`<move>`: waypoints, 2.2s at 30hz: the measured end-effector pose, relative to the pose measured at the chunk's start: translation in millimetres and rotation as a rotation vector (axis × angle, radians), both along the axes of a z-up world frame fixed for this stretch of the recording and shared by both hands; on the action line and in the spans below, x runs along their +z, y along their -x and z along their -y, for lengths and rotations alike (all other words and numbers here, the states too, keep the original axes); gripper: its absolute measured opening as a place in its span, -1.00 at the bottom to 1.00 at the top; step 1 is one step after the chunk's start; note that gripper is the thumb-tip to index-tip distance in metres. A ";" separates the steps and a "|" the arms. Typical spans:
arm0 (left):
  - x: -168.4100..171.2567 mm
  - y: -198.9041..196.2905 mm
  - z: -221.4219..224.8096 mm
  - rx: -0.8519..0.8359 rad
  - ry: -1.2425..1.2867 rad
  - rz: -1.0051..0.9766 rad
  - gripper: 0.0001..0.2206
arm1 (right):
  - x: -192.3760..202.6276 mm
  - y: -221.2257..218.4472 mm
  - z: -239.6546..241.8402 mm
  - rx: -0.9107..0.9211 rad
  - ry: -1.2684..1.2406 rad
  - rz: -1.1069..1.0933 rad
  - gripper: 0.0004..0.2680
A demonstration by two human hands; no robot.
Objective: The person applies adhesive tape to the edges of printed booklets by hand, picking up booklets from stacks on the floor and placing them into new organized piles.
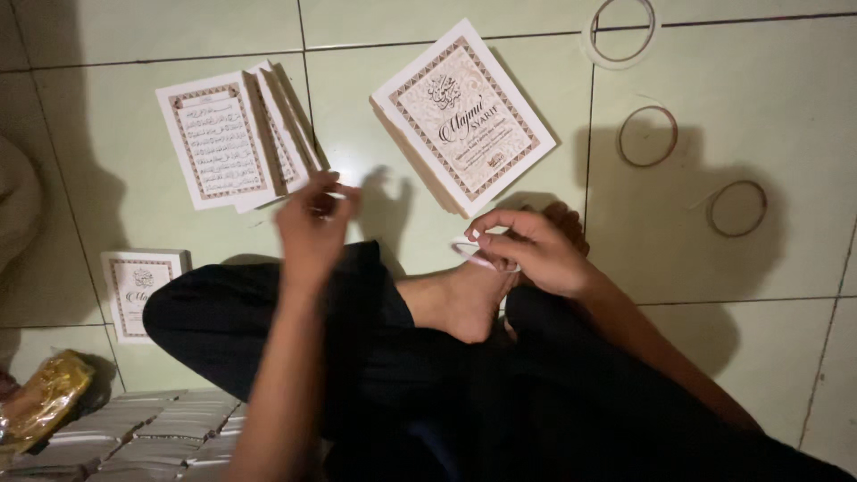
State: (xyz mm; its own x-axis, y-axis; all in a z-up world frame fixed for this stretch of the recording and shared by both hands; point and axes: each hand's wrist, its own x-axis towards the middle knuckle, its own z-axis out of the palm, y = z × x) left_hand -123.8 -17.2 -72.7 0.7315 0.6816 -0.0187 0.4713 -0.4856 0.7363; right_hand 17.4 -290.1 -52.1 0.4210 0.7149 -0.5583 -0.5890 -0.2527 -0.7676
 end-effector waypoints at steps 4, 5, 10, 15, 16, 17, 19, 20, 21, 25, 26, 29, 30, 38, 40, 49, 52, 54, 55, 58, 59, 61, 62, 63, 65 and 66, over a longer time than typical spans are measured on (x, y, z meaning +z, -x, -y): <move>51.4 -23.0 70.4 -0.069 0.618 0.001 -0.77 | 20.9 -8.0 -1.8 0.097 -0.067 0.188 -0.87; 65.6 -26.2 87.0 -0.178 0.743 0.040 -0.79 | 23.2 -8.1 -1.2 0.118 -0.100 0.248 -0.88; 71.1 -21.3 111.1 -0.190 0.573 0.036 -0.92 | 23.6 -9.9 1.2 0.202 -0.201 0.489 -0.89; 84.4 -21.0 117.4 -0.257 0.325 0.071 -0.88 | 14.1 -4.2 6.8 0.210 -0.190 0.514 -0.88; 85.7 -20.9 117.8 -0.312 0.272 0.094 -0.88 | 11.8 -3.8 7.4 0.205 -0.203 0.470 -0.86; 87.0 -20.7 118.0 -0.367 0.219 0.118 -0.88 | 9.5 -3.2 7.8 0.200 -0.216 0.427 -0.84; 82.2 -19.5 125.3 -0.344 0.161 0.125 -0.88 | 11.1 -3.0 8.8 0.188 -0.208 0.424 -0.85; 79.9 -20.5 126.4 -0.324 0.090 0.144 -0.88 | 11.7 -4.9 6.5 0.175 -0.209 0.435 -0.86; 79.8 -22.1 127.1 -0.323 0.088 0.142 -0.88 | 17.5 -5.4 4.4 0.174 -0.212 0.434 -0.86; 88.3 -25.7 130.3 -0.204 0.153 0.202 -0.90 | 31.9 -4.3 0.4 0.120 -0.189 0.387 -0.84; 92.3 -26.8 131.6 -0.163 0.246 0.218 -0.89 | 33.7 -4.0 1.0 0.128 -0.181 0.426 -0.82; 75.5 -25.1 137.3 -0.006 0.717 0.304 -0.76 | 54.5 -10.5 -2.0 0.186 -0.195 0.658 -0.79; 75.6 -24.9 138.2 -0.003 0.716 0.304 -0.76 | 55.9 -11.0 -2.1 0.188 -0.196 0.656 -0.79; 76.3 -23.1 131.3 -0.048 0.914 0.315 -0.62 | 53.5 -6.7 -1.8 0.189 -0.142 0.837 -0.77; 83.9 -24.8 131.6 -0.053 0.946 0.298 -0.62 | 59.3 -7.6 -1.9 0.202 -0.150 0.825 -0.75; 105.1 -26.9 113.9 -0.091 0.862 0.285 -0.75 | 66.2 -9.6 -4.4 0.173 -0.127 0.779 -0.73; 110.7 -36.9 91.4 -0.067 0.790 0.243 -0.85 | 64.4 -10.1 -4.4 0.182 -0.130 0.659 -0.82; 116.0 -43.2 79.3 -0.031 0.810 0.190 -0.93 | 66.1 -9.5 -2.8 0.189 -0.119 0.555 -0.85; 119.3 -46.8 74.6 -0.073 0.764 0.190 -0.95 | 67.1 -9.2 -2.6 0.140 -0.090 0.471 -0.83; 112.8 -56.5 59.8 -0.133 0.675 0.185 -0.96 | 58.1 -9.2 -2.6 0.072 -0.059 0.366 -0.83; 107.9 -59.5 54.9 -0.150 0.636 0.180 -0.96 | 53.3 -9.0 -2.4 0.055 -0.053 0.344 -0.85; 100.1 -65.0 50.2 -0.139 0.660 0.197 -0.95 | 61.5 -6.6 -5.4 0.041 -0.035 0.330 -0.85; 96.1 -66.6 48.1 -0.123 0.683 0.213 -0.94 | 65.4 -4.7 -6.7 0.031 -0.018 0.314 -0.84; 97.8 -68.2 48.3 -0.122 0.685 0.209 -0.94 | 56.5 -4.0 -5.5 0.031 -0.016 0.309 -0.84; 101.3 -73.0 48.0 -0.135 0.634 0.188 -0.95 | 38.9 -3.9 -3.7 -0.024 -0.027 0.282 -0.80; 103.0 -76.3 46.8 -0.135 0.635 0.188 -0.95 | 38.1 -4.8 -3.1 -0.024 -0.026 0.282 -0.80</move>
State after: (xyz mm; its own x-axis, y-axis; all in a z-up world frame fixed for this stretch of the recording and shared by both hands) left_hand -47.6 -64.1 30.3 0.8393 0.4829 -0.2497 0.2727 0.0233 0.9618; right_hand 22.2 -286.9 -14.0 0.5740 0.7155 -0.3982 -0.3565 -0.2194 -0.9082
